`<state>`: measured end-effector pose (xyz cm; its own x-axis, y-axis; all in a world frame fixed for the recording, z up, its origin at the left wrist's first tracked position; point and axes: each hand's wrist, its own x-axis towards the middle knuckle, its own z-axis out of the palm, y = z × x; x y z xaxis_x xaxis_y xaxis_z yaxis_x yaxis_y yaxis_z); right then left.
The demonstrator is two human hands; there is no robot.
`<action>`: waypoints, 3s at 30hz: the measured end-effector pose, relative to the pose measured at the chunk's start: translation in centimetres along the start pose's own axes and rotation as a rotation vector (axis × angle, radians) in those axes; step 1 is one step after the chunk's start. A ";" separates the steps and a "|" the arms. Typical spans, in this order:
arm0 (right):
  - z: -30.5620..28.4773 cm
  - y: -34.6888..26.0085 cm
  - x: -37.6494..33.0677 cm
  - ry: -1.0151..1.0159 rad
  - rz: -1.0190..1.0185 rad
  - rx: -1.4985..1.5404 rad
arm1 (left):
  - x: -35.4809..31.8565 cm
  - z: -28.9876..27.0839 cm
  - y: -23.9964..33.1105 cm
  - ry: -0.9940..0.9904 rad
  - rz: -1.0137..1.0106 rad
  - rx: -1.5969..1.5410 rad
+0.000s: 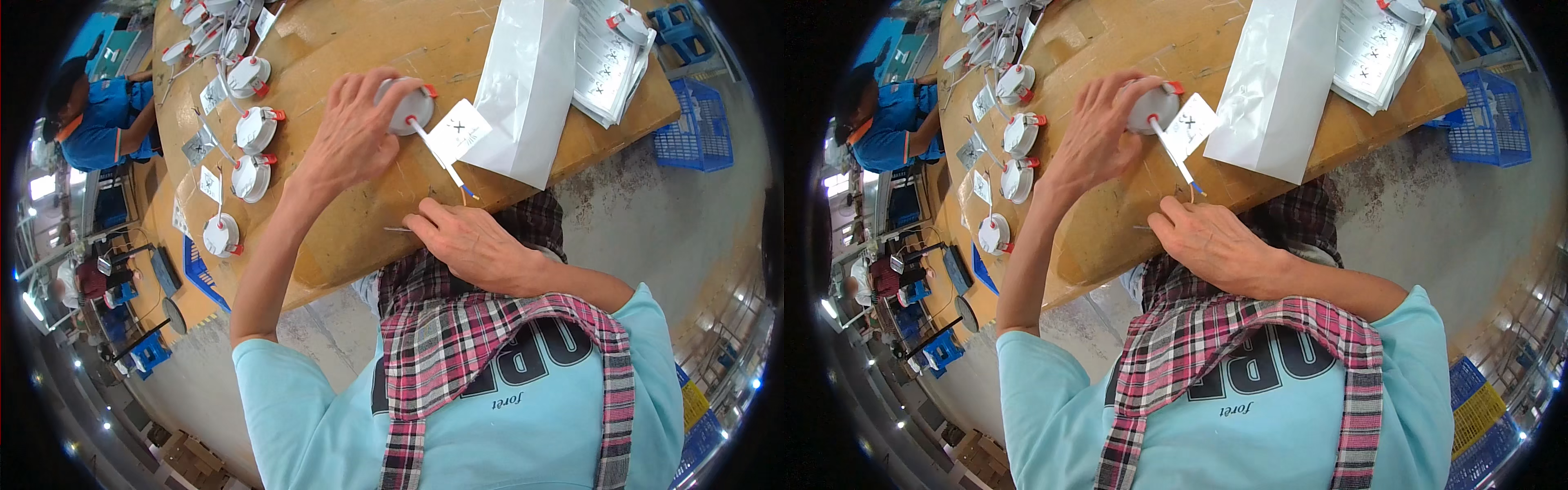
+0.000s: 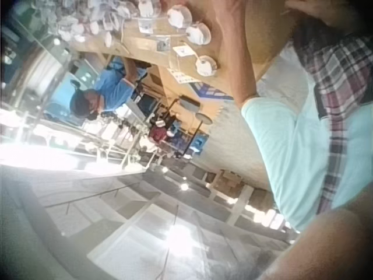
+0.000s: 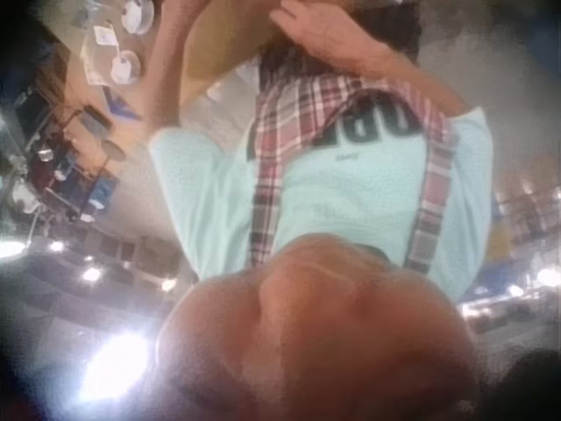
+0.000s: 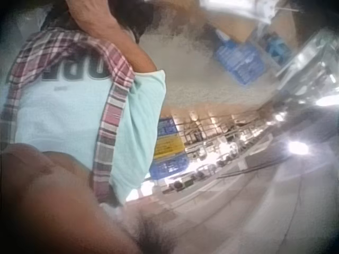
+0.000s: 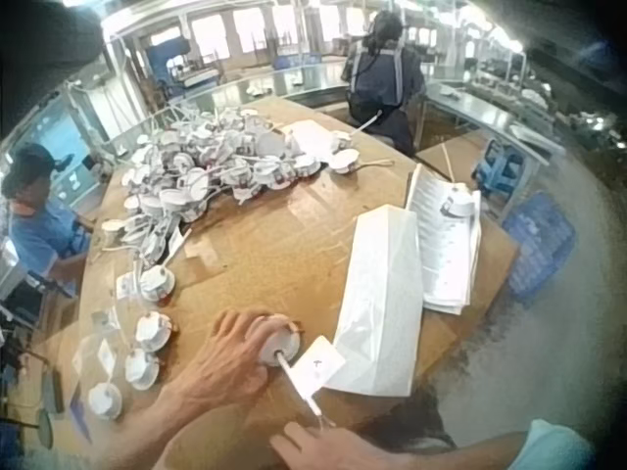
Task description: The person peels adhesive labels from a backing sheet by hand and wraps them around the wires of small LED light fixtures on the table.
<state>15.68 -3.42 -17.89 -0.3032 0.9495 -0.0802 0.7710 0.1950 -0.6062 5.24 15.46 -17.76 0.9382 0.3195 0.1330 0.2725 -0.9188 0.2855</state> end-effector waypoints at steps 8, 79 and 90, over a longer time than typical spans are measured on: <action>-2.4 1.3 -3.2 -0.162 -0.008 0.489 | -2.7 0.2 0.8 0.142 -0.132 0.020; -7.2 4.2 -2.1 0.458 0.241 0.513 | -1.9 1.3 2.2 0.129 -0.110 -0.607; -6.5 4.5 -2.1 0.485 0.249 0.548 | -0.4 -0.1 3.6 -0.179 -0.208 -0.840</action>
<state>23.40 -2.90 -15.25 0.2195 0.9755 0.0132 0.3586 -0.0681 -0.9310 5.78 12.05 -16.65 0.9256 0.3554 -0.1302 0.2609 -0.3497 0.8998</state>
